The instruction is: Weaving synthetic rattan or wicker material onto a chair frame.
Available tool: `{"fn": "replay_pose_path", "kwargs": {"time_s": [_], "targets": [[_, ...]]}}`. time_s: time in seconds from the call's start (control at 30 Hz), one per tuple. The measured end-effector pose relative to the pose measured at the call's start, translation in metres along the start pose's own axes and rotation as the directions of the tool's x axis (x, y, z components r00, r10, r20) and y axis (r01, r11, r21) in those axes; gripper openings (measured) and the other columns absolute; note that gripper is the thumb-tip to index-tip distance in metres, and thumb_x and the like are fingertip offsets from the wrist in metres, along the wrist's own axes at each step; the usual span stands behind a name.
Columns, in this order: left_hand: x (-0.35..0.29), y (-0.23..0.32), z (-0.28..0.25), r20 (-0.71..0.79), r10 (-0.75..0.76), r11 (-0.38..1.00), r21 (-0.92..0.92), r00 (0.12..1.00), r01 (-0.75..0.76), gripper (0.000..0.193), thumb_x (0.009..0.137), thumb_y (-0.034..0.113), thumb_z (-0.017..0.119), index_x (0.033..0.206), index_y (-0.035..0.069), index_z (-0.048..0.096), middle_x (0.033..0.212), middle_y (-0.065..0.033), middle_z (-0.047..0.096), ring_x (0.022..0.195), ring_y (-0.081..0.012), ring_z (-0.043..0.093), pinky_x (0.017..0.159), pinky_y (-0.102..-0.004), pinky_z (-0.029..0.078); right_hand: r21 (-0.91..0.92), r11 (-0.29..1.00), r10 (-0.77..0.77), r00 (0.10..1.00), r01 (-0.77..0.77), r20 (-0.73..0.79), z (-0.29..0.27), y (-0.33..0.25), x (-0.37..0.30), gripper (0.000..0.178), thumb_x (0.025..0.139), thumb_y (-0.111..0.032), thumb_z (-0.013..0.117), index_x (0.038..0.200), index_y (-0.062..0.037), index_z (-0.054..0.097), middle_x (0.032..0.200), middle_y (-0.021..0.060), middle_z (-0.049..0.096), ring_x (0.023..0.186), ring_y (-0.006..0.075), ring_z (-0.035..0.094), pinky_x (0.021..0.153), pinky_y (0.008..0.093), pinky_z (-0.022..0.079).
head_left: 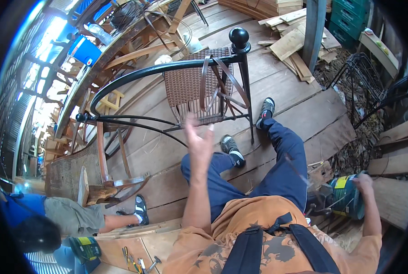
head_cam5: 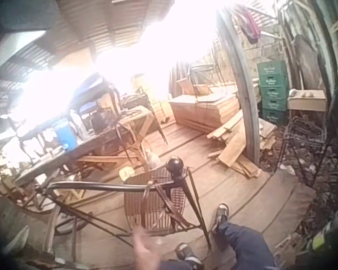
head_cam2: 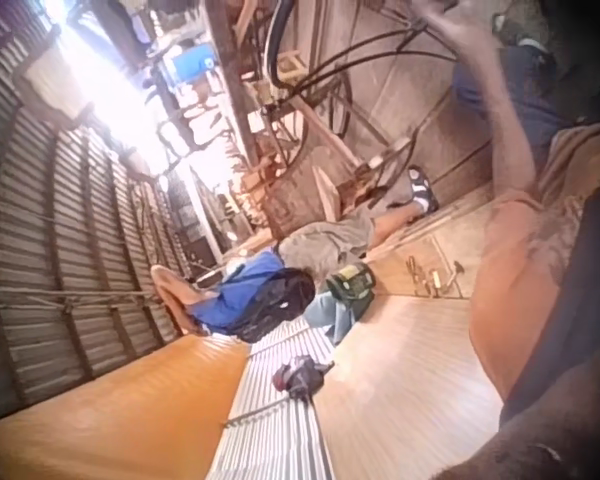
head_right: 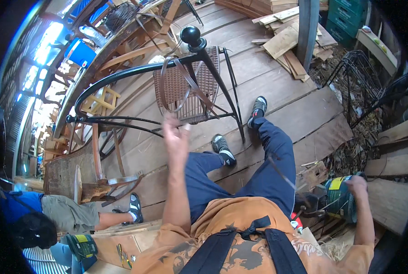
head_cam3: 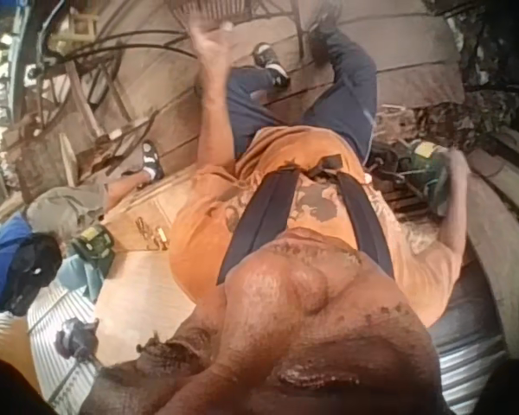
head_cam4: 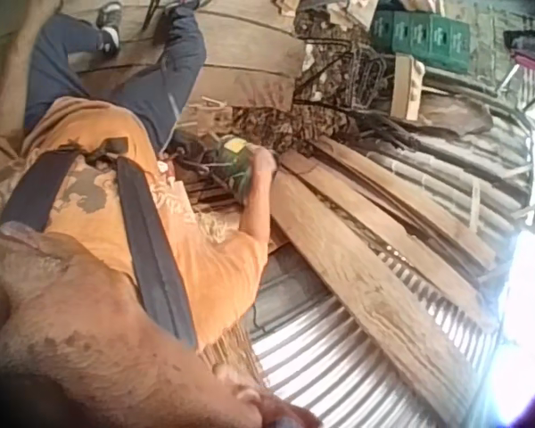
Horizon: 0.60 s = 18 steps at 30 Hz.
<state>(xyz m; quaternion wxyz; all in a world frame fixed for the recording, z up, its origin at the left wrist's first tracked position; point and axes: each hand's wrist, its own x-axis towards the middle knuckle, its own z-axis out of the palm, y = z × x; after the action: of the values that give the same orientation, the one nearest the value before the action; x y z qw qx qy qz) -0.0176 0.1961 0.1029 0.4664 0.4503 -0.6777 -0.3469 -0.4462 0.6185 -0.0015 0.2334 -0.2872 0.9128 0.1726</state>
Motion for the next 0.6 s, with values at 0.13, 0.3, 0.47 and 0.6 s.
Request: {"fn": "replay_pose_path", "kwargs": {"time_s": [0.13, 0.3, 0.47, 0.6], "targets": [[0.048, 0.049, 0.019, 0.211, 0.412, 0.858, 0.237, 0.887, -0.455, 0.061, 0.07, 0.013, 0.067, 0.123, 0.002, 0.039, 0.124, -0.0188, 0.044, 0.111, -0.035, 0.044, 0.092, -0.0407, 0.037, 0.249, 0.961, -0.004, 0.903, 0.123, -0.43, 0.014, 0.037, 0.026, 0.031, 0.081, -0.029, 0.055, 0.087, 0.0009, 0.057, 0.085, 0.0219, 0.059, 0.082, 0.0389, 0.056, 0.069, 0.0435, 0.044], [0.094, -0.023, -0.023, 0.107, 0.408, 0.85, 0.318, 0.907, -0.42, 0.026, 0.08, 0.015, 0.06, 0.104, 0.005, 0.056, 0.079, -0.0063, 0.06, 0.067, -0.0157, 0.056, 0.062, -0.0298, 0.046, 0.532, 0.646, -0.267, 0.815, 0.547, -0.514, -0.035, -0.154, 0.015, 0.028, 0.083, -0.027, 0.056, 0.093, -0.0008, 0.059, 0.074, 0.015, 0.058, 0.066, 0.0229, 0.054, 0.062, 0.0339, 0.044], [0.053, -0.037, -0.165, -0.404, -0.092, 0.971, -0.24, 0.91, -0.009, 0.013, 0.086, 0.015, 0.055, 0.089, 0.003, 0.054, 0.061, -0.0003, 0.05, 0.054, -0.0075, 0.049, 0.051, -0.0216, 0.043, 0.63, 0.387, -0.579, 0.709, 0.673, -0.402, -0.064, -0.315, -0.017, 0.028, 0.083, -0.024, 0.057, 0.1, -0.0018, 0.058, 0.088, 0.0144, 0.061, 0.083, 0.0228, 0.059, 0.074, 0.0319, 0.045], [-0.024, -0.125, -0.27, -0.611, -0.412, 0.877, -0.468, 0.675, 0.111, 0.015, 0.084, 0.022, 0.06, 0.084, 0.01, 0.053, 0.064, 0.0015, 0.053, 0.059, -0.0099, 0.051, 0.056, -0.024, 0.04, 0.567, 0.13, -0.647, 0.503, 0.813, -0.572, -0.092, -0.43, -0.038, 0.041, 0.078, -0.021, 0.062, 0.111, 0.0009, 0.051, 0.104, 0.0191, 0.055, 0.099, 0.0321, 0.053, 0.087, 0.0364, 0.041]]}}
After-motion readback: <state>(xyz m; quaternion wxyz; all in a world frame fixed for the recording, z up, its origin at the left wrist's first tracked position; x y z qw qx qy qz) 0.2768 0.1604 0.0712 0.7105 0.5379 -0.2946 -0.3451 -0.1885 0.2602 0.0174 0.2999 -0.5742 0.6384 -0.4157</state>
